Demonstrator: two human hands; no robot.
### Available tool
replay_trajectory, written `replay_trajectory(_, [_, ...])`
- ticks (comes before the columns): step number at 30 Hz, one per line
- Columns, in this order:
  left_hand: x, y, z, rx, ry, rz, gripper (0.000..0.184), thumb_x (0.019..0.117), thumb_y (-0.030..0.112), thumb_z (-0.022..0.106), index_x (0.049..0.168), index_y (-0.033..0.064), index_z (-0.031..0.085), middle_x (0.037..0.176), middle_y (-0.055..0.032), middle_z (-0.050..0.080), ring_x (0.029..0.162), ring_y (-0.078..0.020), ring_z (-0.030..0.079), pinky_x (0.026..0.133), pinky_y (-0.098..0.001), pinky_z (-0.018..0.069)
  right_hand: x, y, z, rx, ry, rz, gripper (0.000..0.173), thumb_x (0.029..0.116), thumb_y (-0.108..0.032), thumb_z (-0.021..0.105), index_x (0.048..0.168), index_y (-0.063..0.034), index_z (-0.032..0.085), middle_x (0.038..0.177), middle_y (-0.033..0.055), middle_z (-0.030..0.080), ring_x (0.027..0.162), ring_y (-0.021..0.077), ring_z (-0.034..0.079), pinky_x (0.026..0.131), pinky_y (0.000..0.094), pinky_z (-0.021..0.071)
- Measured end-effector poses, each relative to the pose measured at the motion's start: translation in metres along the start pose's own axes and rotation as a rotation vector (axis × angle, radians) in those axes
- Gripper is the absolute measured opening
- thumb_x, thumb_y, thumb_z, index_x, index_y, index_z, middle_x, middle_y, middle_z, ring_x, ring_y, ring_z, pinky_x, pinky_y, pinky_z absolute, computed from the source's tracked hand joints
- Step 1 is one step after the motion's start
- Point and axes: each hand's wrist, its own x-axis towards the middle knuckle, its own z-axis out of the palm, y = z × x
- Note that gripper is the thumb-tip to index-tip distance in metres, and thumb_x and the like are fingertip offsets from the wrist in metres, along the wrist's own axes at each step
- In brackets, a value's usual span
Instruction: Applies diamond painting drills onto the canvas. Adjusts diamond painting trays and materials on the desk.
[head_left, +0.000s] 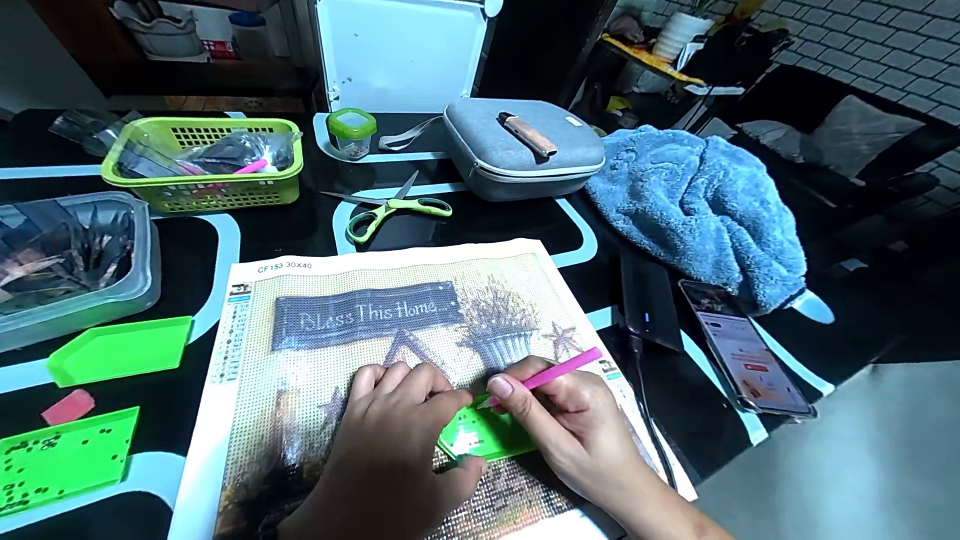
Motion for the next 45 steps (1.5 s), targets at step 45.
replay_trajectory(45, [0.001,0.000,-0.005,-0.053,-0.088,-0.041,0.046,0.0798,0.062,0.062,0.107,0.0292,0.080,0.094,0.0063,0.071,0.081,-0.0130,0.061,0.080,-0.0423,0.0409,-0.029,0.016,-0.039,0.186,0.253,0.246,0.027,0.1074,-0.025,0.054,0.086,-0.0135,0.066,0.072,-0.0056,0.065,0.060,-0.0014,0.058,0.056,0.0126,0.0486])
